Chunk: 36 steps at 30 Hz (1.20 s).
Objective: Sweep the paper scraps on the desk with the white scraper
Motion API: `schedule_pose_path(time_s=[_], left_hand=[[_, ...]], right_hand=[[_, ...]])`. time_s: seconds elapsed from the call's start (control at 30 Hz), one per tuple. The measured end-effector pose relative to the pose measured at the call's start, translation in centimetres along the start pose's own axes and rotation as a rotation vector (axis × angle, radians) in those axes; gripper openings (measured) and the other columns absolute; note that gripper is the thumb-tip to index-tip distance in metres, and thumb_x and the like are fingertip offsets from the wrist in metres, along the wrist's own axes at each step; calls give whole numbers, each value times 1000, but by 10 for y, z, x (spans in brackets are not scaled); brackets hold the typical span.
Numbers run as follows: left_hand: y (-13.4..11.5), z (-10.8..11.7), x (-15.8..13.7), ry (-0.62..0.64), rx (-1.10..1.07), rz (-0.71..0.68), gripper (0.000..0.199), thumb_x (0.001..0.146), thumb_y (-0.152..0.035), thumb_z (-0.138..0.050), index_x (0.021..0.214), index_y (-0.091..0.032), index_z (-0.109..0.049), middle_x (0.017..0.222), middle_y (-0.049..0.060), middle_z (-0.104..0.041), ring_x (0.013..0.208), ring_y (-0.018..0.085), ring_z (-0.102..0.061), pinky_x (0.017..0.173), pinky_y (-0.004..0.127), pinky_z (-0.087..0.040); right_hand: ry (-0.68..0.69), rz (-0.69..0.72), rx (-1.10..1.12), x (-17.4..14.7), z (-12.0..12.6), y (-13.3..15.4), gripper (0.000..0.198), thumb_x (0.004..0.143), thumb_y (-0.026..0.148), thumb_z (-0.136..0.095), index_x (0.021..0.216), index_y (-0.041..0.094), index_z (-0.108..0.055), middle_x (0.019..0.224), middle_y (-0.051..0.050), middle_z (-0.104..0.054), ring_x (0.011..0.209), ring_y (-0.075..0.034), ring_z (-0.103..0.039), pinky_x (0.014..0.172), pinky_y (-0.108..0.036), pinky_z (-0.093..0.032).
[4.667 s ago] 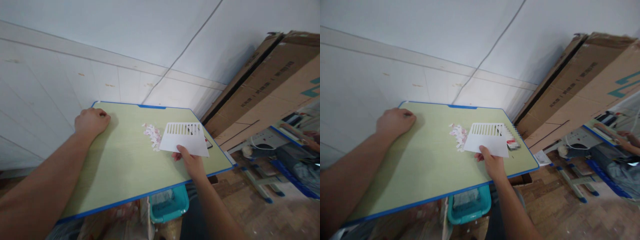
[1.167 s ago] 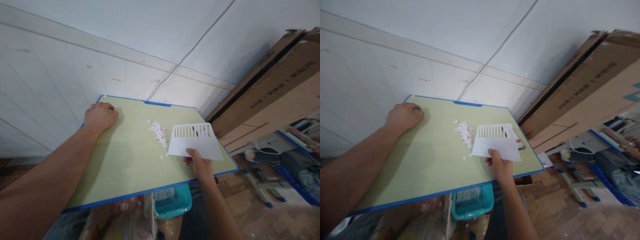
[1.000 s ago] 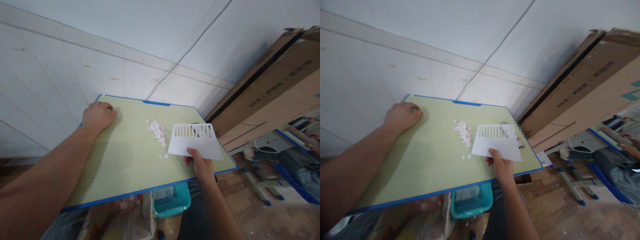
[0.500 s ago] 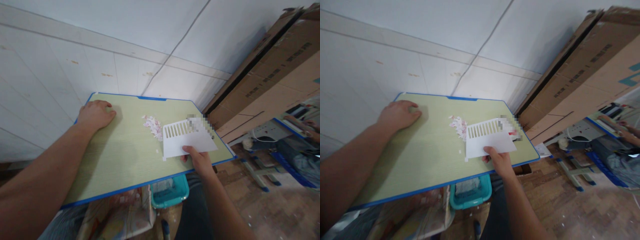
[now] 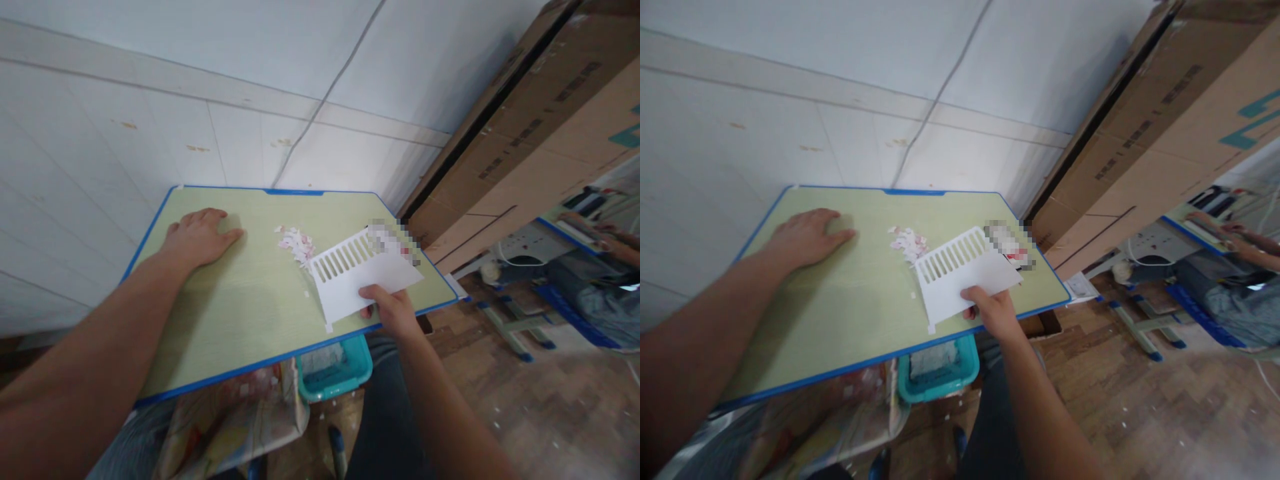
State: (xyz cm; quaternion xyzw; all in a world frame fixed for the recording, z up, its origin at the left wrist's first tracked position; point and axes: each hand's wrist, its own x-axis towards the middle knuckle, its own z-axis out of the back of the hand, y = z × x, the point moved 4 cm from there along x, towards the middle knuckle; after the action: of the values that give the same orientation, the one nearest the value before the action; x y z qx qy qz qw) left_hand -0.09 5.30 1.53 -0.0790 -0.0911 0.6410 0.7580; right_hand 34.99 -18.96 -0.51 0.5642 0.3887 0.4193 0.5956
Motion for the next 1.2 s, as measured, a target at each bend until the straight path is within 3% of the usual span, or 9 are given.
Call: schedule_pose_path(time_s=[0.17, 0.3, 0.4, 0.5, 0.67, 0.87, 1.1, 1.2], left_hand=[[-7, 1, -9, -20, -4, -6, 82, 113, -72, -45, 177, -24, -64, 192, 21, -53, 180, 47, -45, 147, 69, -34], [-10, 0, -39, -3, 22, -28, 79, 112, -69, -44, 177, -27, -65, 194, 19, -52, 182, 47, -42, 147, 75, -32], [1, -2, -75, -16, 33, -19, 89, 108, -77, -46, 179, -25, -63, 196, 22, -48, 183, 51, -40, 147, 78, -32], [19, -2, -108, -18, 22, 37, 94, 106, -86, -41, 181, -33, -60, 197, 21, -46, 184, 50, -40, 146, 79, -34], [37, 4, -140, -69, 29, 102, 100, 107, -88, -32, 185, -29, -54, 198, 23, -44, 183, 54, -40, 143, 88, -33], [36, -1, -146, -166, 26, -2, 79, 115, -73, -40, 174, -27, -66, 189, 22, -57, 177, 49, -50, 143, 76, -42], [44, -8, -139, -192, 51, -23, 78, 118, -66, -43, 172, -15, -66, 187, 24, -59, 175, 46, -52, 144, 71, -43], [49, -11, -136, -213, 47, -20, 72, 117, -64, -49, 170, -19, -68, 184, 22, -62, 175, 45, -53, 143, 69, -44]], right_hand=[[-48, 33, 9, -10, 2, 5, 30, 77, 44, -82, 56, 30, -64, 48, -1, -63, 46, -20, -54, 50, -36, -52], [-26, 40, 22, -28, 7, 2, 33, 82, 46, -84, 57, 30, -69, 53, -2, -69, 51, -23, -61, 57, -39, -58], [-10, 45, 56, -36, 10, -2, 35, 84, 52, -87, 60, 31, -73, 57, -3, -74, 54, -24, -65, 60, -41, -60], [14, 62, 66, -34, 9, -5, 36, 83, 55, -90, 62, 31, -73, 58, -3, -75, 54, -25, -66, 58, -40, -59], [69, 51, 38, -26, 10, -7, 33, 80, 52, -87, 61, 28, -72, 55, -3, -73, 51, -23, -64, 53, -37, -54], [58, 39, 34, -19, 13, -12, 27, 74, 51, -84, 66, 30, -71, 53, -2, -71, 50, -23, -61, 53, -37, -55], [74, 57, 15, -16, 10, -10, 28, 74, 53, -84, 67, 29, -72, 57, -4, -72, 50, -22, -62, 55, -38, -56], [84, 57, 13, -14, 11, -11, 28, 74, 52, -83, 64, 29, -71, 55, -4, -71, 50, -22, -61, 54, -38, -56]])
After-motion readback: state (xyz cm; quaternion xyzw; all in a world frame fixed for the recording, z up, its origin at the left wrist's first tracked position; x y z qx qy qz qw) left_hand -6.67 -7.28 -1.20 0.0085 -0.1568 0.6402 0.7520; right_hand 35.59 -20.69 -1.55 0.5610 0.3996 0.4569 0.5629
